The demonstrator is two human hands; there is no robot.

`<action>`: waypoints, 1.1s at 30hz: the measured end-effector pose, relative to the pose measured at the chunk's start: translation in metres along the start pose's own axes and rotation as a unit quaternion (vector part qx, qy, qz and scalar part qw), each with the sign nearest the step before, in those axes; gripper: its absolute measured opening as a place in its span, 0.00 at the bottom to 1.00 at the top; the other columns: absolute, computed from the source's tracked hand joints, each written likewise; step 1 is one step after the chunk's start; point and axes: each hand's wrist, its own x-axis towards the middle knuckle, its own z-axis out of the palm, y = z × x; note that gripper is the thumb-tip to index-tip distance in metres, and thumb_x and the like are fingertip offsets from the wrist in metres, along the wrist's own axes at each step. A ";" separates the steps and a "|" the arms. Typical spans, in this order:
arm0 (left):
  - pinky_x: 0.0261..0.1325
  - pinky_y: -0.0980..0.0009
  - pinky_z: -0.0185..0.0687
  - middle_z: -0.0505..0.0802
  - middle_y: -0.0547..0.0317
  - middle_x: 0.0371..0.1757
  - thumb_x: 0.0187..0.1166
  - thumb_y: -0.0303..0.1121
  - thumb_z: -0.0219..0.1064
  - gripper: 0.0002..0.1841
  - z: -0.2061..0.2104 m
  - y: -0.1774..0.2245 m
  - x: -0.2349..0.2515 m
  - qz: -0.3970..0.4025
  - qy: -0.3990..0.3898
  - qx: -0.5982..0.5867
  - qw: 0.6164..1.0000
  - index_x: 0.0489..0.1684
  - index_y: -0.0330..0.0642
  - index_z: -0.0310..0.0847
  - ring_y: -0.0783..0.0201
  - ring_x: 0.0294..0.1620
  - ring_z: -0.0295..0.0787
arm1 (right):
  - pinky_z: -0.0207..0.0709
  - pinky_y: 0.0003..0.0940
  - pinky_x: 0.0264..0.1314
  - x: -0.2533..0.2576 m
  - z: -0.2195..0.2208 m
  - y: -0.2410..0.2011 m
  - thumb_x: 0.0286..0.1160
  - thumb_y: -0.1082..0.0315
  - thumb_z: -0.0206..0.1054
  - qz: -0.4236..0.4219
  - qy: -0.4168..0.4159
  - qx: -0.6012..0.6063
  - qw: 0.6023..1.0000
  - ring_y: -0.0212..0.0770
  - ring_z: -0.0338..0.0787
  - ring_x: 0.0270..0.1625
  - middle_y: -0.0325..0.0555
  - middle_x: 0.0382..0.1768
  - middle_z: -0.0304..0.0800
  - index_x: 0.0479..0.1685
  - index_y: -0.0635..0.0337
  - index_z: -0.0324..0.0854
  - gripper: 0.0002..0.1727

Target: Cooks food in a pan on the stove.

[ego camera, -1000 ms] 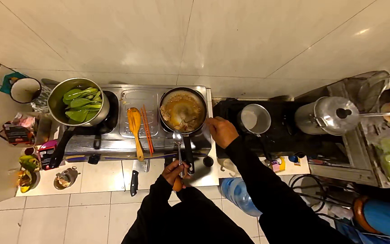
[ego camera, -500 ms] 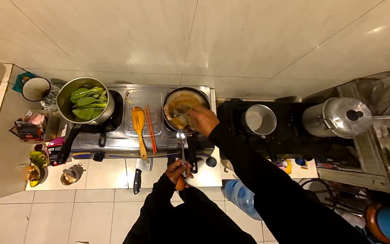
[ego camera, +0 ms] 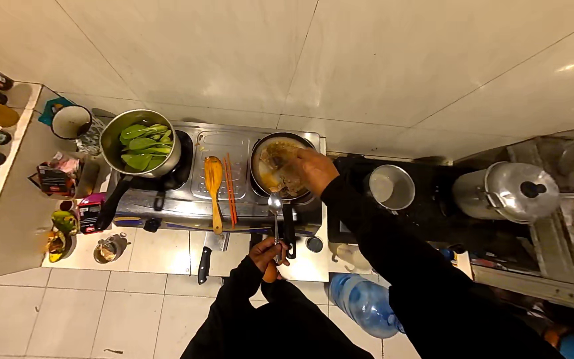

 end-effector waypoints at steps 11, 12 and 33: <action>0.23 0.65 0.91 0.96 0.51 0.40 0.83 0.33 0.57 0.12 0.001 0.002 0.000 -0.016 0.005 -0.001 1.000 0.53 0.40 0.84 0.58 0.32 0.97 | 0.82 0.65 0.59 -0.011 -0.022 0.034 0.84 0.72 0.59 0.136 0.053 0.000 0.989 0.68 0.88 0.61 0.67 0.54 0.88 0.59 0.66 0.87 0.14; 0.23 0.65 0.91 0.97 0.51 0.40 0.83 0.33 0.57 0.12 0.001 0.002 0.000 -0.014 0.005 -0.004 1.000 0.53 0.40 0.84 0.58 0.31 0.97 | 0.83 0.67 0.56 -0.013 -0.023 0.034 0.86 0.70 0.58 0.174 0.057 0.006 0.983 0.68 0.90 0.58 0.67 0.52 0.89 0.59 0.65 0.87 0.15; 0.23 0.66 0.91 0.96 0.52 0.41 0.85 0.33 0.55 0.12 0.002 0.002 0.000 -0.012 0.000 0.010 1.000 0.54 0.40 0.83 0.59 0.31 0.96 | 0.85 0.54 0.53 -0.016 -0.016 -0.020 0.87 0.64 0.58 0.190 0.169 0.167 0.953 0.63 0.92 0.48 0.69 0.42 0.91 0.45 0.74 0.89 0.19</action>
